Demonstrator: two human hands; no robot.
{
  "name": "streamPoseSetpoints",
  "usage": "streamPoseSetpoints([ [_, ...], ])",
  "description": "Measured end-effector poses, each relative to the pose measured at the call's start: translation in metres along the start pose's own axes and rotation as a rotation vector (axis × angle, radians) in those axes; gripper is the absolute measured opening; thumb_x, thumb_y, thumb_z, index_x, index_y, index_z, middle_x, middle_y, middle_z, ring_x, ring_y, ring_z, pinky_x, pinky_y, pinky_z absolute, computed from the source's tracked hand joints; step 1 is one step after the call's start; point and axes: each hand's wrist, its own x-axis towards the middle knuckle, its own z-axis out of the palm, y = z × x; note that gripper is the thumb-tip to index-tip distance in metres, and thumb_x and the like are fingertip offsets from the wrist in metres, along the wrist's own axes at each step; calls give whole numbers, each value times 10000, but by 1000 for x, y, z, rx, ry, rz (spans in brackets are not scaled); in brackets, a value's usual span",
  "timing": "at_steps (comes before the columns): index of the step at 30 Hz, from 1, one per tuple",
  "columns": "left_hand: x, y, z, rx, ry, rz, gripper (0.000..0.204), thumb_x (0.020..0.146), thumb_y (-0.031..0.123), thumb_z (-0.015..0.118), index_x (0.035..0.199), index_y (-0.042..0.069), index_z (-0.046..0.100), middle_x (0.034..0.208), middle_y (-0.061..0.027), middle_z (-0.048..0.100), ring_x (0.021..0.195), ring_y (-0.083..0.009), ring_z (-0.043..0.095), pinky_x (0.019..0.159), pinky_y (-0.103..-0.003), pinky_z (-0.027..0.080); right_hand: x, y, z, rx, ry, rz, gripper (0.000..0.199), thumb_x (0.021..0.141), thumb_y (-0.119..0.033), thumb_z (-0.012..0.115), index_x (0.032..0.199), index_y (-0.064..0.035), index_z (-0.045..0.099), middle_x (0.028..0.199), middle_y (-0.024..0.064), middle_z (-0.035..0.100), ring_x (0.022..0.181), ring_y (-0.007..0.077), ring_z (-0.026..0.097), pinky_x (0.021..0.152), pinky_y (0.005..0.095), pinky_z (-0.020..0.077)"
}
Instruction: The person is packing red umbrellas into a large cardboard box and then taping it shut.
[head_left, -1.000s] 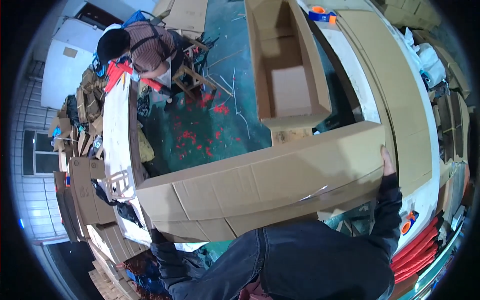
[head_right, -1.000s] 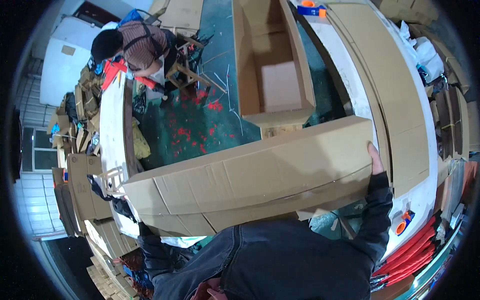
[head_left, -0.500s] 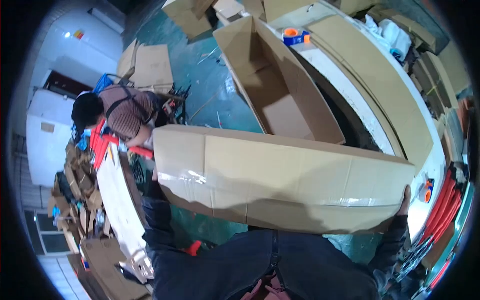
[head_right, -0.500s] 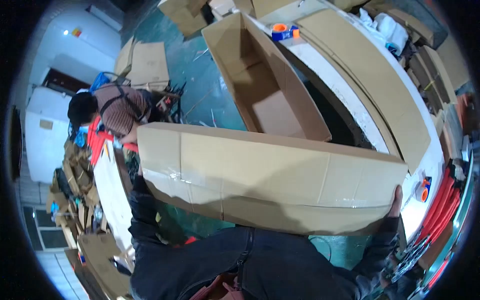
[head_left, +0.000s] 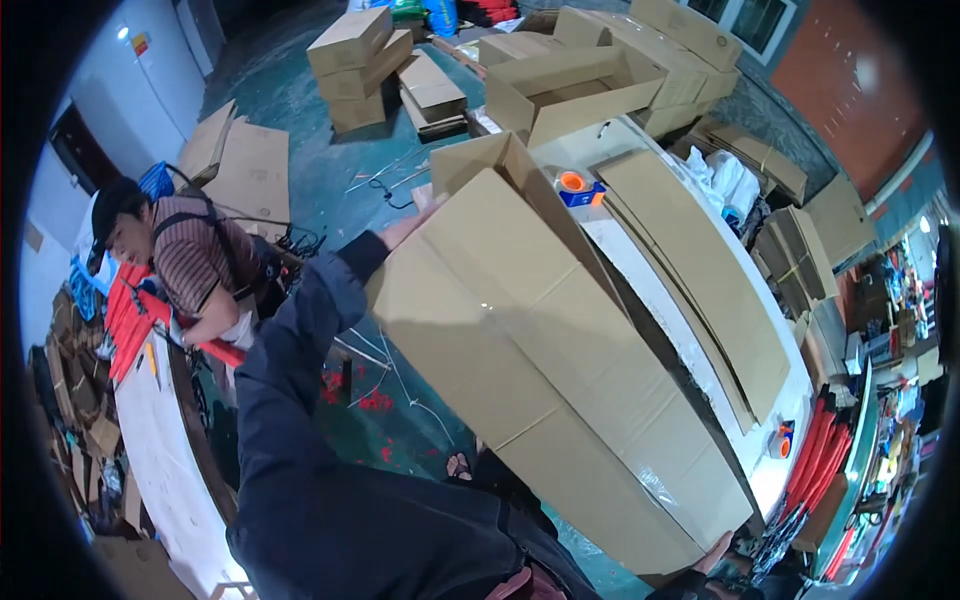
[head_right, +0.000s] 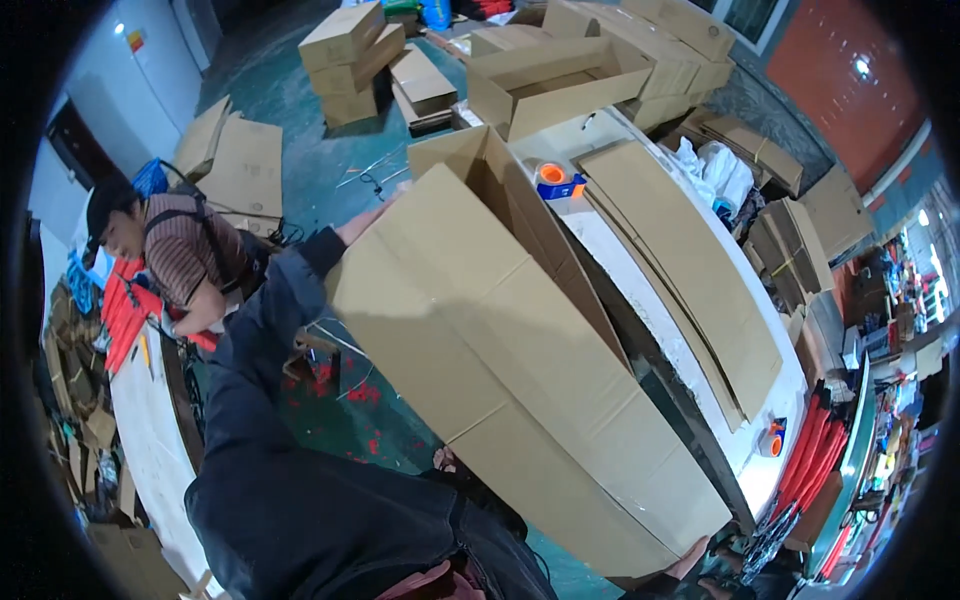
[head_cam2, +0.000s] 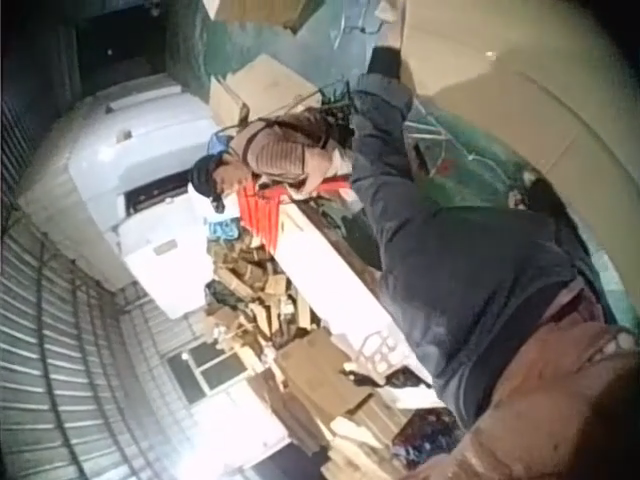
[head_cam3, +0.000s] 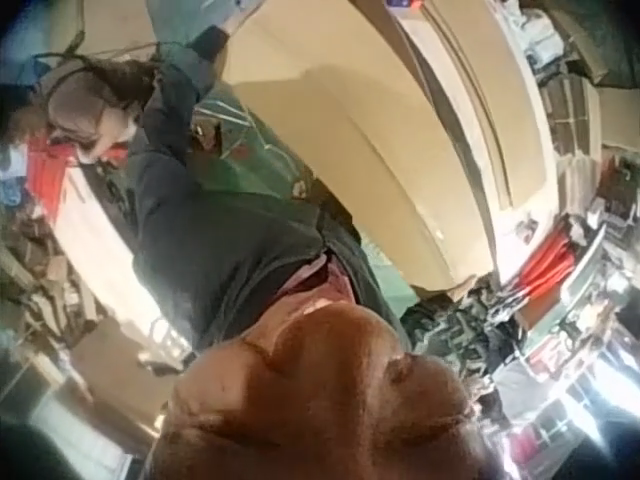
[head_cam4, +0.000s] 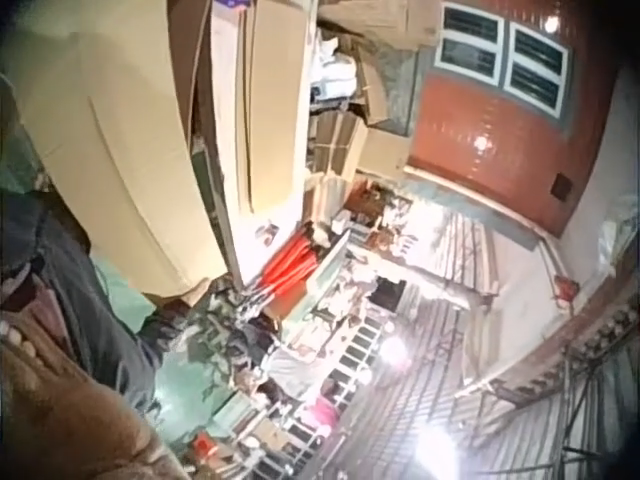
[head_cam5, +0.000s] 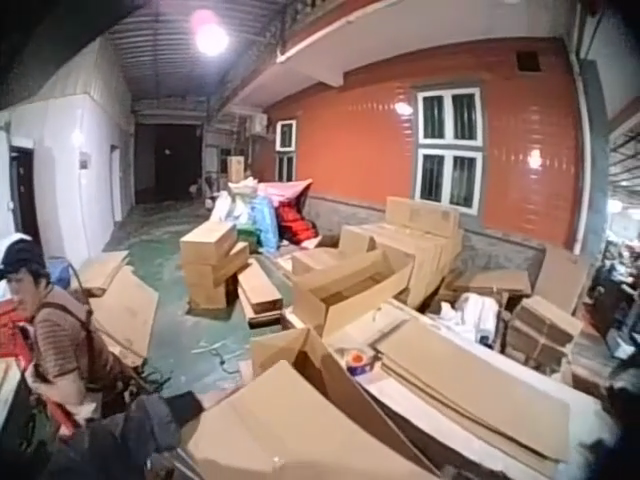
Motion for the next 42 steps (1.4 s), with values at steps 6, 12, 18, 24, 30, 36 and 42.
streamPoseSetpoints([
  [6,75,65,8,124,78,373,497,978,489,405,1230,97,576,1088,2,635,886,-74,606,805,-252,492,35,19,46,-26,211,-89,675,922,-564,436,1390,-79,398,1360,75,472,1194,250,468,1000,365,376],
  [12,167,131,-17,148,11,-75,530,987,484,372,1344,102,461,1239,-20,559,1054,-96,547,907,-247,426,52,34,149,59,349,-80,657,941,-550,402,1396,-75,388,1395,85,439,1237,255,436,1040,385,342],
  [18,326,22,-171,467,-24,83,570,988,498,349,1412,120,403,1313,-37,537,1125,-117,532,958,-264,409,77,66,200,353,-47,-98,603,971,-500,373,1397,-73,384,1394,84,450,1262,229,428,1057,398,335],
  [24,378,-69,-186,264,-185,-39,599,996,495,298,1428,83,353,1349,-63,502,1196,-166,489,1032,-288,339,120,69,321,145,-69,108,596,972,-498,372,1398,-81,386,1385,79,461,1255,226,436,1054,399,340],
  [30,421,-168,-268,471,19,415,559,1011,441,302,1380,37,414,1334,-88,504,1217,-196,472,1080,-321,300,136,97,390,29,-134,310,588,974,-496,371,1399,-89,388,1376,75,472,1248,223,444,1051,399,345],
  [36,405,-104,-230,-434,-329,-148,596,990,476,303,1419,65,342,1383,-97,456,1234,-236,466,1047,-383,377,115,97,381,52,102,173,581,976,-494,370,1399,-97,390,1367,70,483,1241,221,453,1048,400,350],
  [42,416,-85,-215,-311,-315,-226,639,960,535,340,1418,90,346,1384,-111,454,1232,-305,466,1016,-451,404,83,120,352,140,230,142,549,980,-489,375,1399,-134,402,1337,37,514,1221,198,469,1027,385,371],
])
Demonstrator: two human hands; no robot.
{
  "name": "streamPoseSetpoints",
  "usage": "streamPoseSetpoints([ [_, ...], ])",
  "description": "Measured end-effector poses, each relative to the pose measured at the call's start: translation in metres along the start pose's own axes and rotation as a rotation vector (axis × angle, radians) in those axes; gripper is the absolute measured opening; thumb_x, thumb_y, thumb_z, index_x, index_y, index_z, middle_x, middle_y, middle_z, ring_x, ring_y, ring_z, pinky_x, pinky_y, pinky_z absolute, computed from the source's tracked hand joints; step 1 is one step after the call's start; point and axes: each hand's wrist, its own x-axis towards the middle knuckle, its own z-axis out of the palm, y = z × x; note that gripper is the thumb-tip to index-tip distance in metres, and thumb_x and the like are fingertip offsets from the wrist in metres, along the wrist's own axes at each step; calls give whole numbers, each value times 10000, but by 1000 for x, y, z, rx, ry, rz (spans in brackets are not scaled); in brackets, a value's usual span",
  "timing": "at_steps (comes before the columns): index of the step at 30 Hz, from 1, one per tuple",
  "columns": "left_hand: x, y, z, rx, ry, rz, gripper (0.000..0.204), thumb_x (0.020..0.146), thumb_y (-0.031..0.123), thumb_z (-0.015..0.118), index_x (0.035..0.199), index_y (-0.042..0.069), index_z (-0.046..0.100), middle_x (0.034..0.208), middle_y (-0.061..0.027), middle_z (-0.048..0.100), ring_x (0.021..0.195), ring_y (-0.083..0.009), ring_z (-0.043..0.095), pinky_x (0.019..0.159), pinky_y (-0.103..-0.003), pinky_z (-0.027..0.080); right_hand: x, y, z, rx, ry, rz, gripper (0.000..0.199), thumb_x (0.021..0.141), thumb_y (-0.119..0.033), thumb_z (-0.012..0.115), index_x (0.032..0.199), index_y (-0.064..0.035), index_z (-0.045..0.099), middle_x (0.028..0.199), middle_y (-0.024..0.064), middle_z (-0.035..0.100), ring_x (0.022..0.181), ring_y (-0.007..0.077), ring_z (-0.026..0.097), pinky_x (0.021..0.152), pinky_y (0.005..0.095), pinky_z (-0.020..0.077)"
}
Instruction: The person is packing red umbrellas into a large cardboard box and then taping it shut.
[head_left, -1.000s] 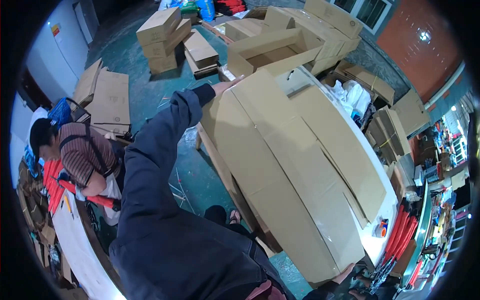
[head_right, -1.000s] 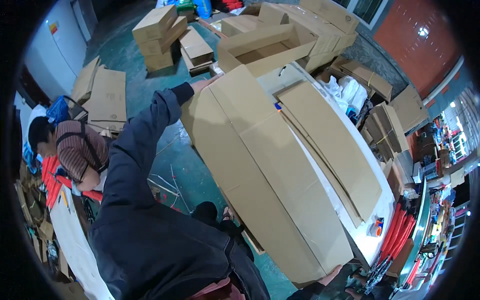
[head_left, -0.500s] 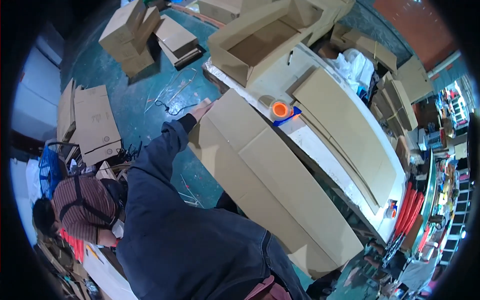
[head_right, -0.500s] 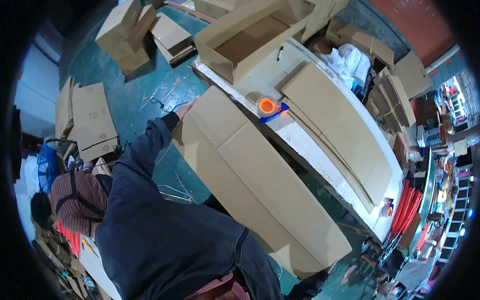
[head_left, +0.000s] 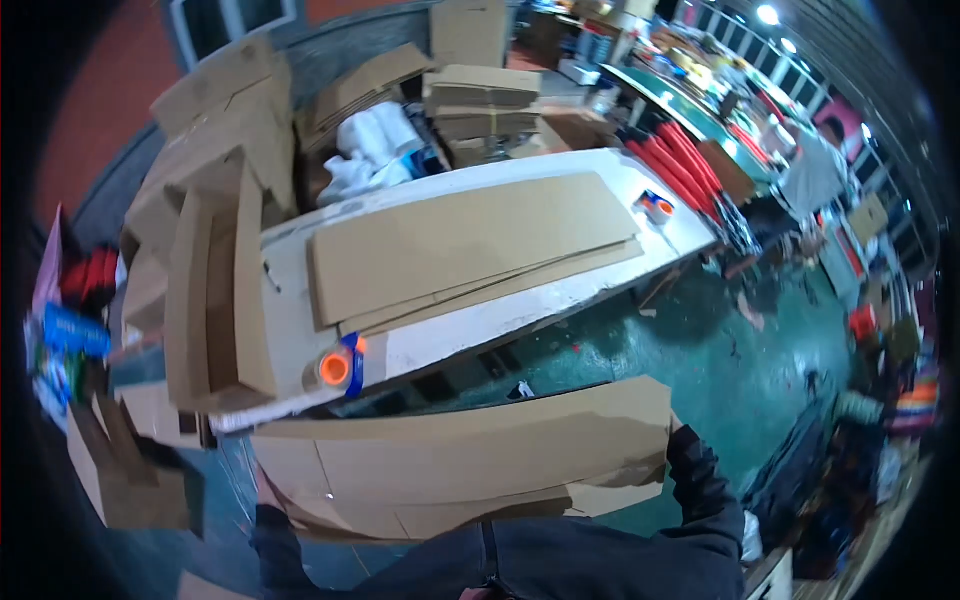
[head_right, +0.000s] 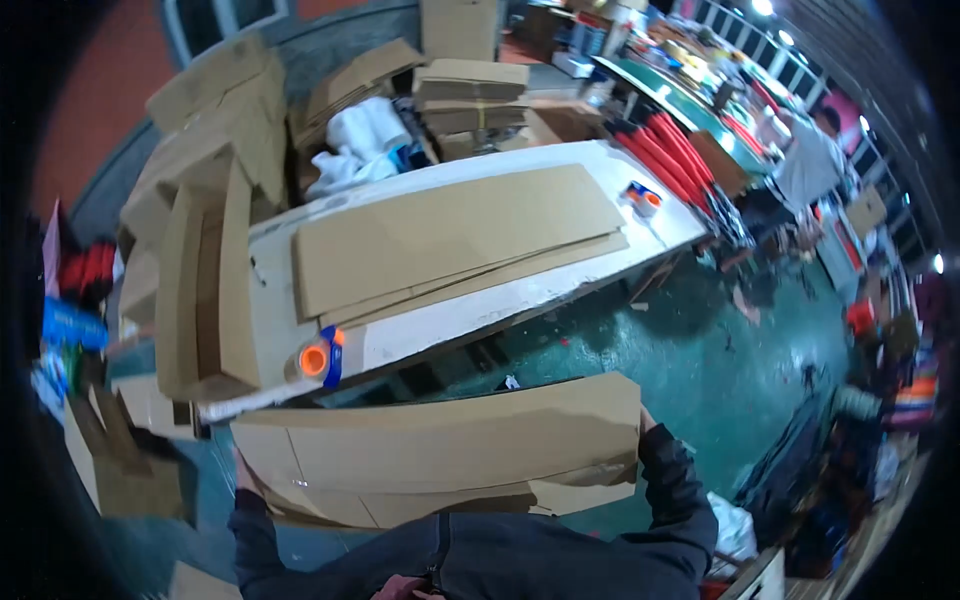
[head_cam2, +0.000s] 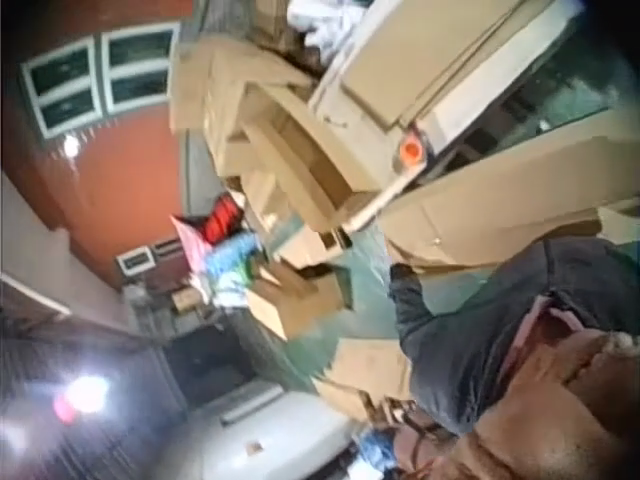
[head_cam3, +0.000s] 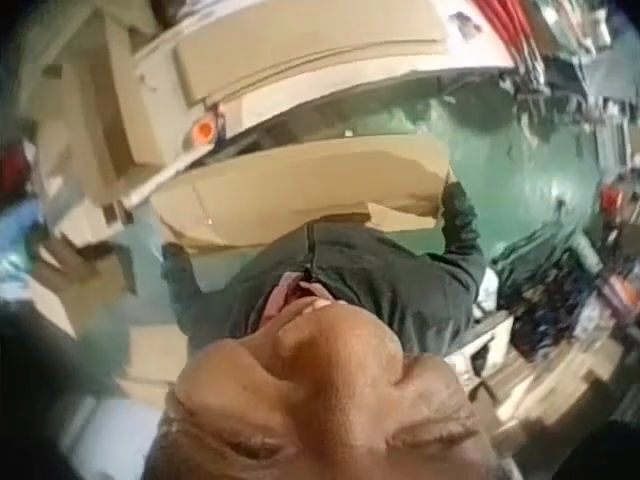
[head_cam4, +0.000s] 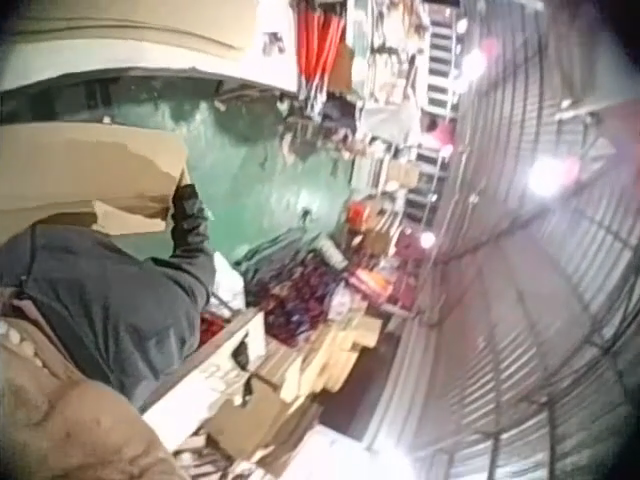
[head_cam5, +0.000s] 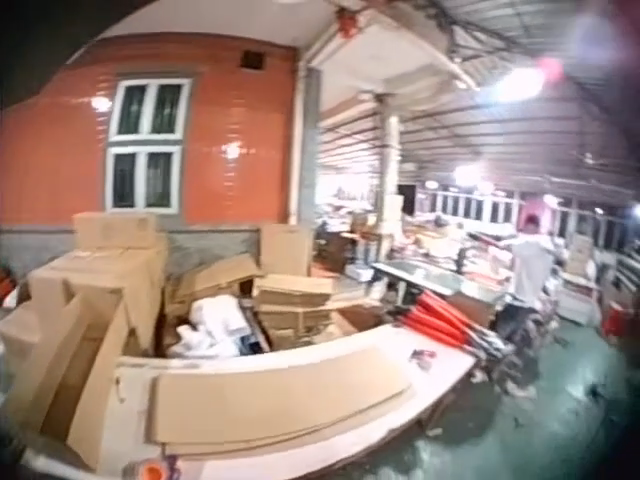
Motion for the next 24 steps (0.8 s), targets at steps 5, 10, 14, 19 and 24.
streamPoseSetpoints([
  [5,-9,33,53,150,24,-31,662,951,567,339,1414,95,364,1378,-100,465,1238,-281,464,1015,-404,395,6,-2,-23,70,32,33,550,979,-492,379,1401,-140,403,1340,26,509,1219,182,466,1019,367,372],
  [10,-39,12,39,271,151,116,681,930,606,357,1401,115,390,1384,-72,461,1242,-266,459,1033,-380,375,26,11,-37,98,10,90,550,978,-495,384,1403,-147,403,1343,15,504,1217,166,462,1012,349,374],
  [14,-46,30,40,370,111,34,677,929,604,367,1396,114,388,1376,-70,467,1241,-268,457,1039,-387,372,44,46,-56,51,148,101,566,973,-508,385,1410,-148,397,1343,3,498,1208,143,459,1001,323,374],
  [19,-39,51,64,178,82,-269,664,928,590,388,1391,115,393,1368,-76,474,1245,-280,450,1040,-404,370,60,65,-70,52,198,90,571,973,-517,378,1405,-145,410,1342,-9,501,1202,133,461,1001,303,366],
  [24,-34,26,0,198,6,-86,668,907,607,407,1376,131,419,1362,-79,481,1234,-298,459,1029,-434,378,72,74,-73,9,201,60,575,909,-561,490,1323,-162,512,1239,34,585,1098,157,543,957,339,417],
])
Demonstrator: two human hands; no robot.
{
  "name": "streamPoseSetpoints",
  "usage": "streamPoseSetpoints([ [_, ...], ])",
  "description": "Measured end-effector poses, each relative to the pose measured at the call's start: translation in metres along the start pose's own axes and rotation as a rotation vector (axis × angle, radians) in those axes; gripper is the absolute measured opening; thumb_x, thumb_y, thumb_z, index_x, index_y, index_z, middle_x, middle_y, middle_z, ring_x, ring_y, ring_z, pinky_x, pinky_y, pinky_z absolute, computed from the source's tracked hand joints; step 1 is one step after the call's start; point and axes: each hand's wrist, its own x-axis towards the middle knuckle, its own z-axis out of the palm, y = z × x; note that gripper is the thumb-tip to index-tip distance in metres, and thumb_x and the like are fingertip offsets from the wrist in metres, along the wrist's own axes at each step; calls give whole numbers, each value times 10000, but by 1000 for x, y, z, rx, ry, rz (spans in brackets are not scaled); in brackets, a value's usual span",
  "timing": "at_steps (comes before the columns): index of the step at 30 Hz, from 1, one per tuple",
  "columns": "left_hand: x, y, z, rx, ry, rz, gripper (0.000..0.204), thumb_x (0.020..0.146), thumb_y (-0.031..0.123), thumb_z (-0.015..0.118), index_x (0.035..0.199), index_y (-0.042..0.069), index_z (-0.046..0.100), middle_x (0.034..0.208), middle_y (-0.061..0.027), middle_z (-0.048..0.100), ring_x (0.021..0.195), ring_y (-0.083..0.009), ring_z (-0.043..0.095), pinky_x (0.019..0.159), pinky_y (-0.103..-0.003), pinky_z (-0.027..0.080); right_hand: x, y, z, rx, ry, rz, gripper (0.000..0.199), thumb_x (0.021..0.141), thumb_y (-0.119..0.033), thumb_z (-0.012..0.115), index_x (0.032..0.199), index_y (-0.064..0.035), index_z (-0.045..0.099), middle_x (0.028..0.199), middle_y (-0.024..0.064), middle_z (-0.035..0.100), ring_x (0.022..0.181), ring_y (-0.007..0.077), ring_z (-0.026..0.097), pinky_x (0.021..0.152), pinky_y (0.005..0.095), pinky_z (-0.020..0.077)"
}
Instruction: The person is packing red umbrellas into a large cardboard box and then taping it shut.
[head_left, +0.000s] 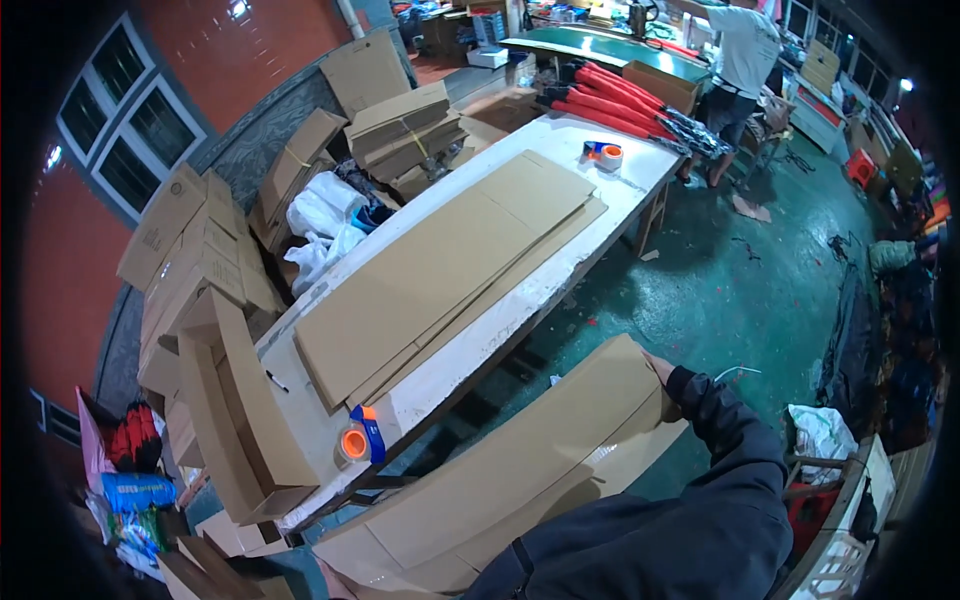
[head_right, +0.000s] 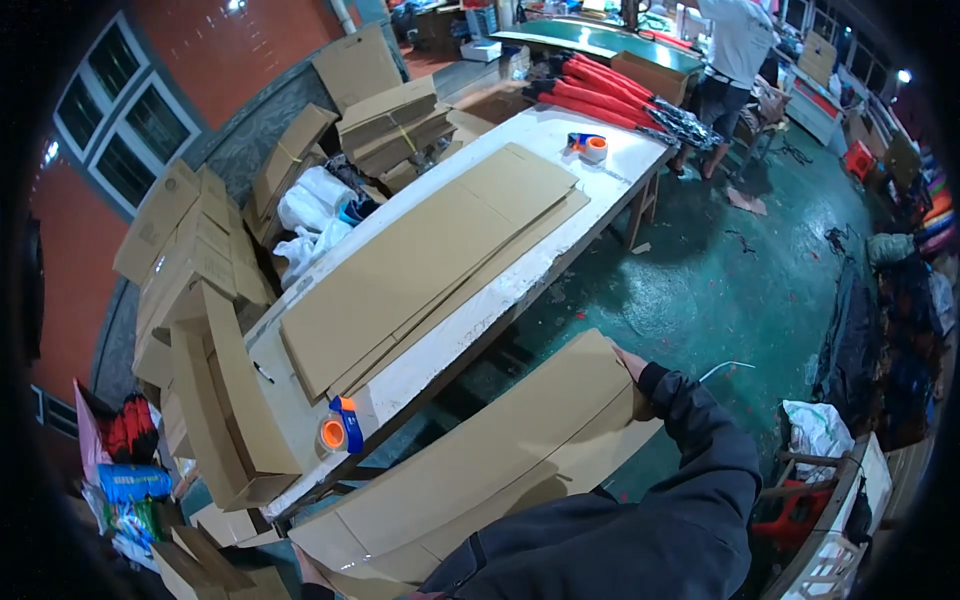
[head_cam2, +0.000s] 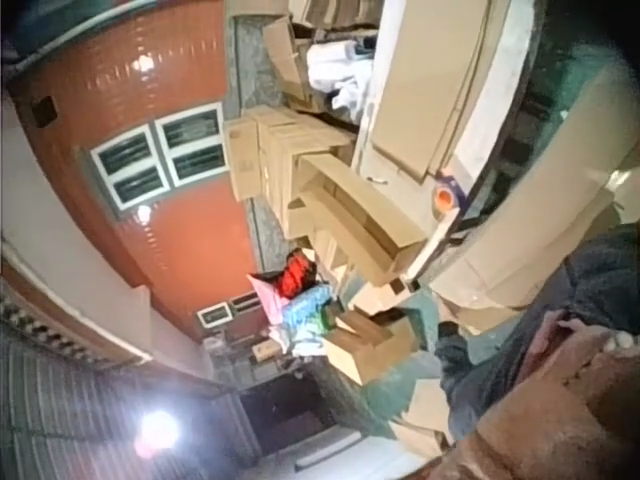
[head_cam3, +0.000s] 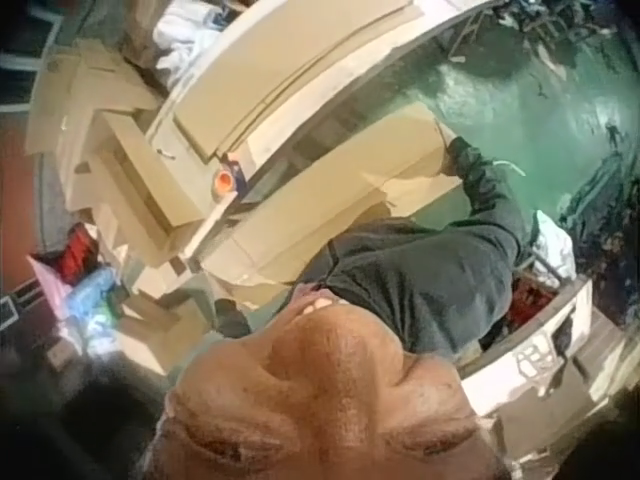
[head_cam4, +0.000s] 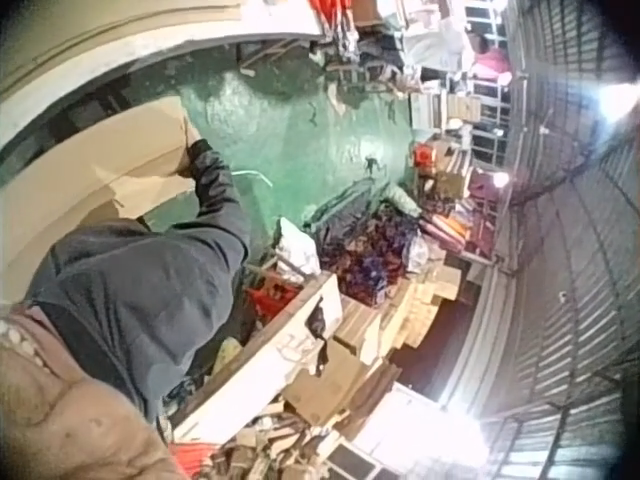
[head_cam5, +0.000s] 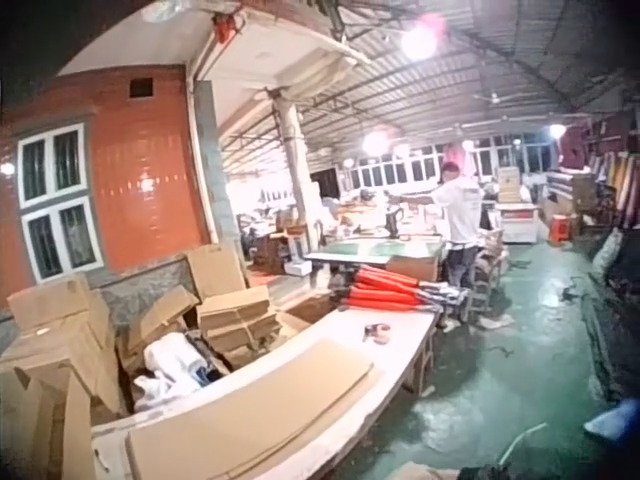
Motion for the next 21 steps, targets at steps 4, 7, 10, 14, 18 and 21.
streamPoseSetpoints([
  [4,3,21,29,-164,-51,-217,670,900,613,409,1367,133,434,1363,-80,483,1235,-302,459,1027,-446,377,0,12,-19,-157,11,-128,549,908,-525,501,1311,-152,521,1250,53,572,1116,186,526,969,363,405],
  [7,11,29,42,-245,-81,-335,671,897,616,410,1363,134,441,1363,-81,484,1235,-304,458,1027,-451,377,5,29,-13,-276,10,-222,529,908,-498,509,1301,-144,528,1257,67,563,1129,209,514,978,381,397],
  [10,43,36,48,-191,-98,-241,716,865,662,417,1338,128,471,1349,-79,501,1232,-304,460,1028,-450,376,34,48,5,-380,43,-318,510,907,-471,518,1292,-137,535,1265,81,553,1142,231,502,987,399,388],
  [14,65,1,-40,-229,-212,-178,630,930,556,392,1363,102,450,1385,-83,472,1263,-306,433,1057,-447,345,-13,99,-76,-495,61,-437,484,907,-435,528,1280,-126,544,1275,99,540,1160,261,486,999,423,376],
  [18,91,-28,-61,-159,-166,-190,624,935,546,389,1367,99,445,1389,-84,469,1265,-303,431,1059,-443,342,-12,98,-85,-625,57,-515,459,906,-399,539,1267,-116,554,1285,118,527,1177,291,469,1010,447,364],
  [21,108,-35,-63,-97,-119,-139,618,940,536,386,1370,96,441,1392,-84,465,1268,-300,430,1061,-438,340,-5,109,-94,-715,33,-611,440,906,-372,547,1258,-109,560,1292,132,518,1191,314,457,1019,465,356],
])
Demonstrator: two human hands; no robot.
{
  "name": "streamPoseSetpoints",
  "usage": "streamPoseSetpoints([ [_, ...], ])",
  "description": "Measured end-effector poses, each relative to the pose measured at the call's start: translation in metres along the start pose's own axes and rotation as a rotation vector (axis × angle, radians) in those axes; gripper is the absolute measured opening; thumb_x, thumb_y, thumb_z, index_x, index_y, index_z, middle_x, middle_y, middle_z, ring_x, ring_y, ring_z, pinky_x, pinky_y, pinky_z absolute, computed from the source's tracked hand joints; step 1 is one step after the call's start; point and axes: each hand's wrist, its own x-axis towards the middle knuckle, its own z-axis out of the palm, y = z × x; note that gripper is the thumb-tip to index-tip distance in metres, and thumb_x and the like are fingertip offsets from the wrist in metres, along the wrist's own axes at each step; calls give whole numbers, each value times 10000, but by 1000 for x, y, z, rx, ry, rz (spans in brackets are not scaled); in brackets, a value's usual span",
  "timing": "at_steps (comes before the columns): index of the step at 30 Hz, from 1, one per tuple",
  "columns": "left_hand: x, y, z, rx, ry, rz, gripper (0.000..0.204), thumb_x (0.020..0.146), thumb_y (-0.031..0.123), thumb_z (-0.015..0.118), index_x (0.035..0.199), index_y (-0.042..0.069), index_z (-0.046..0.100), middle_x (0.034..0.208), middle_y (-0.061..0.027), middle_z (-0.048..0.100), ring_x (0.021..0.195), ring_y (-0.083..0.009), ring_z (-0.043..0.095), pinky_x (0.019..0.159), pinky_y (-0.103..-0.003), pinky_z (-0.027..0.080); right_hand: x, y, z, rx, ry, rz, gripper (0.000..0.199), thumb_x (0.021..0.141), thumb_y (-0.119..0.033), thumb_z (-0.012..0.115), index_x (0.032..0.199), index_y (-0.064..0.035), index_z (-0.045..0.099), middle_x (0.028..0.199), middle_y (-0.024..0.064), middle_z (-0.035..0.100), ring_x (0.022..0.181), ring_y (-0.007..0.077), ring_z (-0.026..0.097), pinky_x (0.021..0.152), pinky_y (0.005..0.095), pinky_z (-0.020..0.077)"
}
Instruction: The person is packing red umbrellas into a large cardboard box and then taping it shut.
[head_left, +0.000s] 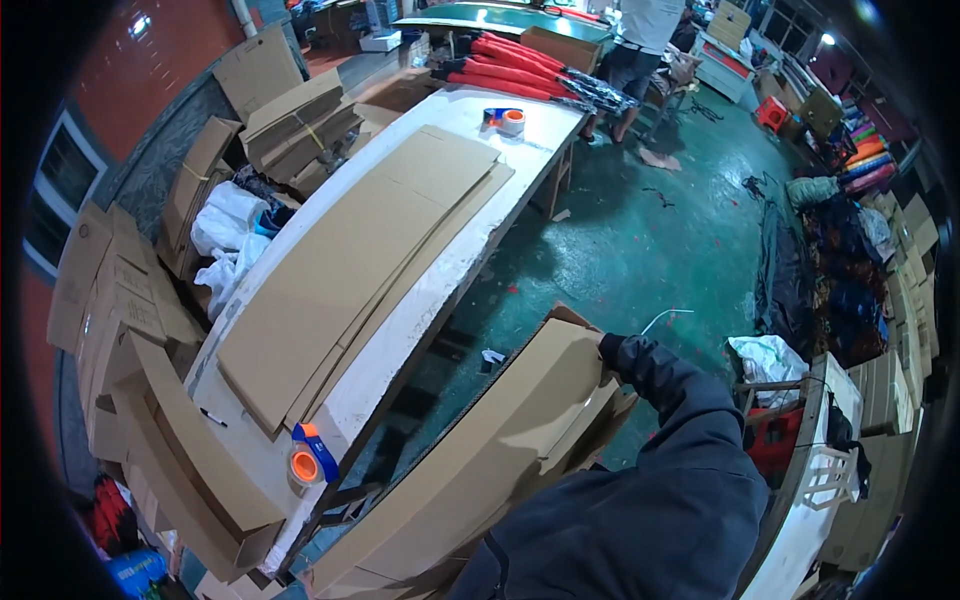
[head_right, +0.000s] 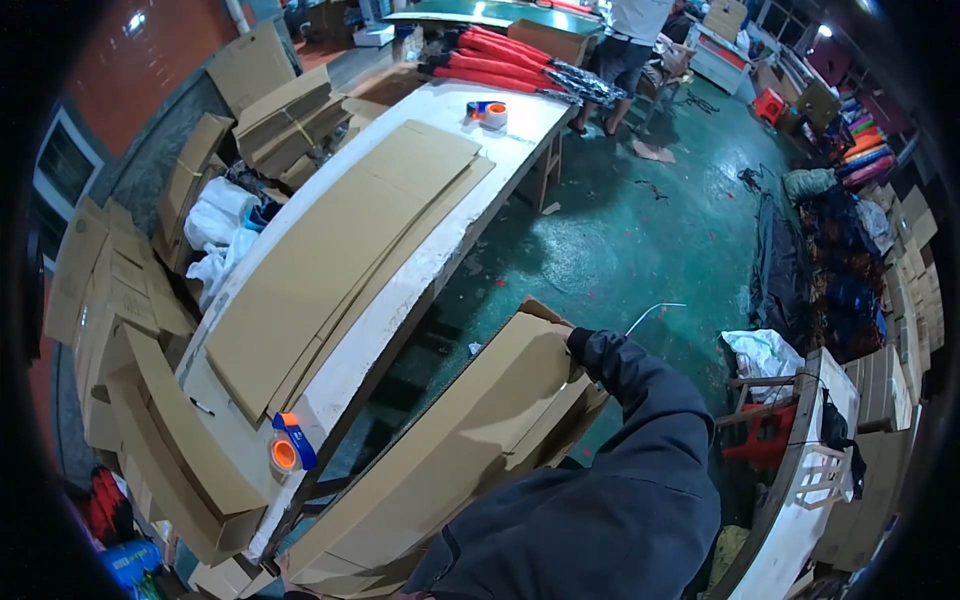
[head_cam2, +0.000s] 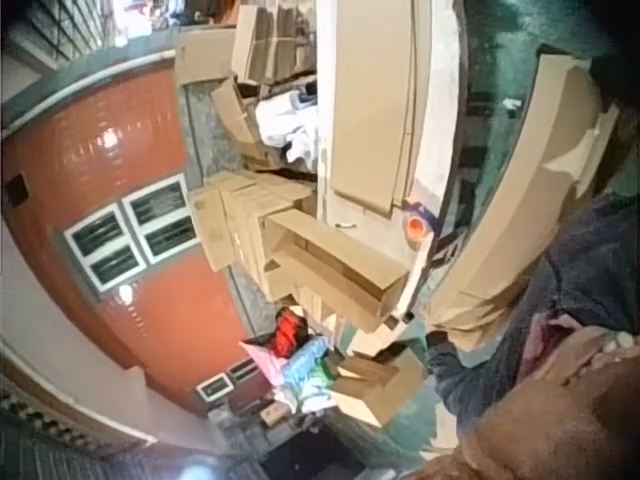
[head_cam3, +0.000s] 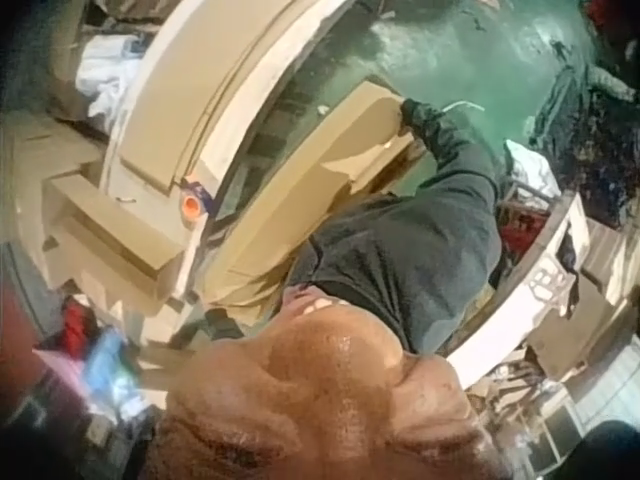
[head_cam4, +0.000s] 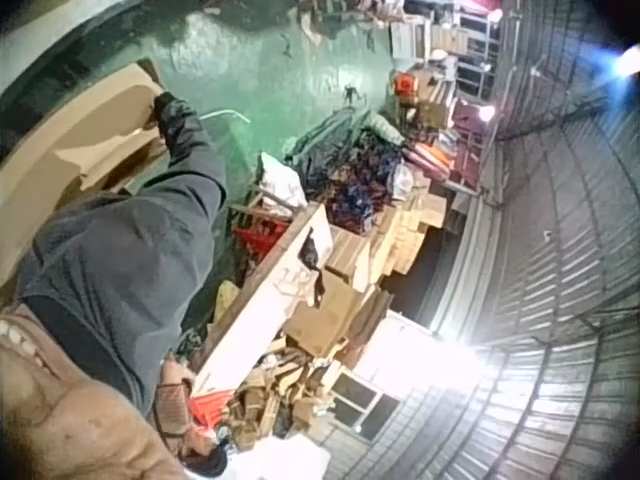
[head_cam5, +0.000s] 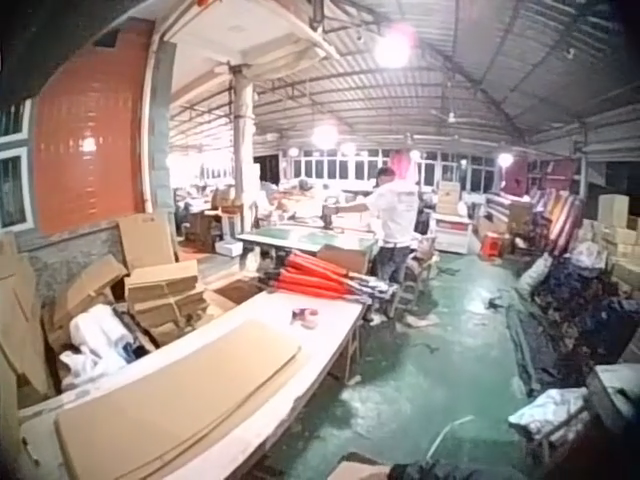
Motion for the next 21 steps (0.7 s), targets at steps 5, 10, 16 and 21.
streamPoseSetpoints([
  [5,32,-9,0,100,74,63,607,948,520,381,1375,91,434,1398,-84,459,1272,-296,427,1065,-430,336,124,-14,32,-155,-22,-144,409,905,-327,561,1242,-96,572,1305,155,502,1212,351,437,1034,495,341],
  [10,32,-26,8,174,179,131,597,956,503,375,1380,86,426,1404,-85,453,1276,-291,424,1069,-422,333,139,13,49,-431,31,-174,276,852,-263,573,1050,-99,671,1064,127,645,1015,339,569,887,463,432],
  [16,39,-42,16,230,307,258,585,966,483,369,1386,80,418,1411,-85,446,1281,-285,420,1074,-412,328,158,49,47,-499,-133,-73,273,924,-233,523,1127,-102,652,1153,119,615,1059,322,548,935,462,431],
  [21,22,-59,2,263,475,382,575,974,466,364,1391,74,411,1417,-86,440,1285,-280,417,1077,-405,324,90,48,32,-345,-146,-65,305,937,-266,501,1165,-104,622,1177,105,604,1075,291,543,941,436,428],
])
